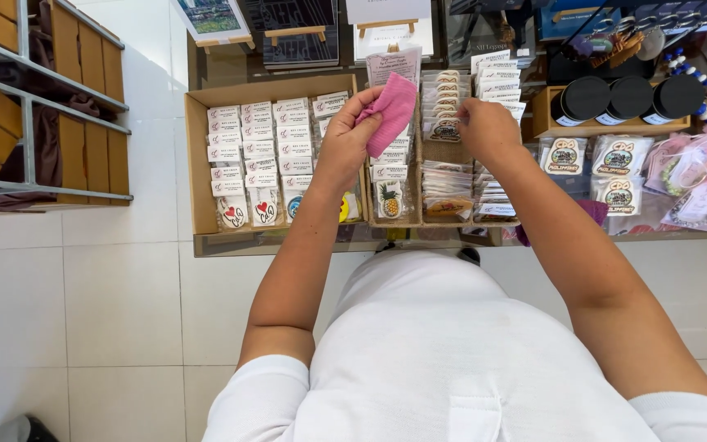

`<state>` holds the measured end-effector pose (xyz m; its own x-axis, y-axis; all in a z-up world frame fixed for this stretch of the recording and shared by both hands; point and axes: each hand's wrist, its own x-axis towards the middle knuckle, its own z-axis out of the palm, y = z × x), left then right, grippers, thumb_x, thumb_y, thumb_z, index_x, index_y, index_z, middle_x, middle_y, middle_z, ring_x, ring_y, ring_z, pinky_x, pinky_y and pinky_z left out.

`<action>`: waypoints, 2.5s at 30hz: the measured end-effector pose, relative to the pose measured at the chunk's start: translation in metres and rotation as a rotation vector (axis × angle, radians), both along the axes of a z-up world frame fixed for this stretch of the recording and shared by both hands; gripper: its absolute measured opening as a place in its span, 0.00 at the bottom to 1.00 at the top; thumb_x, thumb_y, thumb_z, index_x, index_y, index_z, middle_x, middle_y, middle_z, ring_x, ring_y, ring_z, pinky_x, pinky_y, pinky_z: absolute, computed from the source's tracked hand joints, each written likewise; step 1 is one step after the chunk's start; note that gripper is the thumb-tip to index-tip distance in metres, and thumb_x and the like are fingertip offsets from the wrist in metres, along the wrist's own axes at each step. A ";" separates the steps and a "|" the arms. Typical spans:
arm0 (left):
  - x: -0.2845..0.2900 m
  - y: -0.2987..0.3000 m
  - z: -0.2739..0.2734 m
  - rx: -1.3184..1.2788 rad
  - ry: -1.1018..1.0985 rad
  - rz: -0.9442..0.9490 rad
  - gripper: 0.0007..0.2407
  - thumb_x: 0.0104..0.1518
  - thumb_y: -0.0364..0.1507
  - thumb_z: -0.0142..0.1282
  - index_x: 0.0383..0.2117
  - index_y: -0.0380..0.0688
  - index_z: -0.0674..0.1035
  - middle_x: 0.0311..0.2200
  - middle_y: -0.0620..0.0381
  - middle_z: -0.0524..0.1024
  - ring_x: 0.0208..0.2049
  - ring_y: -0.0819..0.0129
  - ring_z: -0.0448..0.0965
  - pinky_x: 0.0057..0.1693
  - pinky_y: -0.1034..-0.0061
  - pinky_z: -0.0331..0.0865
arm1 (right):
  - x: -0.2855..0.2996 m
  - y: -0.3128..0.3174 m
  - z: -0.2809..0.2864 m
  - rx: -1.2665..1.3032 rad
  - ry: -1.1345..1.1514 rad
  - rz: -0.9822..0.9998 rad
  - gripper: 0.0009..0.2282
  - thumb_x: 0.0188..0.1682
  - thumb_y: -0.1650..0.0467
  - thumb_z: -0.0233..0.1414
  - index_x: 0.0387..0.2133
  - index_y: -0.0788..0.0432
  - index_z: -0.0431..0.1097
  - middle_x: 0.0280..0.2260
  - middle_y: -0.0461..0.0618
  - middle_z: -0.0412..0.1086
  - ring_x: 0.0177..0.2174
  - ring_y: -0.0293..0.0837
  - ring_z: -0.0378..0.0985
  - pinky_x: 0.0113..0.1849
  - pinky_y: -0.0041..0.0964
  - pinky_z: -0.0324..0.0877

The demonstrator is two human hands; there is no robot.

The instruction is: Wiping small packaged souvenir items with a cloth and organizing them into display boxes on a counter.

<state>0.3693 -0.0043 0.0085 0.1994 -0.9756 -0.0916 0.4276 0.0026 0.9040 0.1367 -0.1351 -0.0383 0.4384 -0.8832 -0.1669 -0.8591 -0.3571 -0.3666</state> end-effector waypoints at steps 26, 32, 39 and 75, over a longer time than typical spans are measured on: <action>-0.099 -0.014 -0.020 0.229 0.339 -0.101 0.27 0.58 0.24 0.60 0.65 0.39 0.64 0.50 0.50 0.75 0.48 0.64 0.79 0.50 0.75 0.79 | -0.156 -0.018 0.046 -0.020 -0.403 -0.248 0.07 0.52 0.73 0.61 0.41 0.62 0.78 0.33 0.55 0.78 0.31 0.49 0.80 0.33 0.40 0.73; -0.163 -0.024 -0.015 0.297 0.245 -0.234 0.28 0.55 0.22 0.62 0.64 0.37 0.65 0.48 0.48 0.76 0.42 0.67 0.80 0.36 0.81 0.75 | -0.229 -0.025 -0.008 0.027 -0.163 -0.257 0.11 0.48 0.68 0.63 0.41 0.59 0.80 0.33 0.60 0.78 0.34 0.54 0.81 0.39 0.46 0.74; -0.206 -0.037 -0.008 0.265 0.292 -0.169 0.26 0.57 0.22 0.61 0.63 0.36 0.66 0.48 0.47 0.76 0.44 0.67 0.80 0.39 0.81 0.79 | -0.252 -0.034 -0.074 0.042 0.011 -0.218 0.17 0.48 0.63 0.62 0.47 0.61 0.77 0.35 0.64 0.78 0.39 0.62 0.79 0.44 0.54 0.73; -0.286 -0.024 -0.025 0.227 0.324 0.097 0.23 0.59 0.22 0.59 0.61 0.35 0.67 0.49 0.48 0.76 0.49 0.65 0.79 0.53 0.72 0.79 | -0.248 -0.050 -0.097 0.072 -0.346 0.012 0.06 0.44 0.72 0.60 0.31 0.65 0.80 0.25 0.60 0.76 0.26 0.53 0.80 0.36 0.44 0.76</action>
<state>0.0838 -0.0285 -0.0163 0.2147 -0.9014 -0.3760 0.6980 -0.1276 0.7047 -0.1116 -0.1846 -0.1353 0.4901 -0.8690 -0.0689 -0.6757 -0.3288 -0.6598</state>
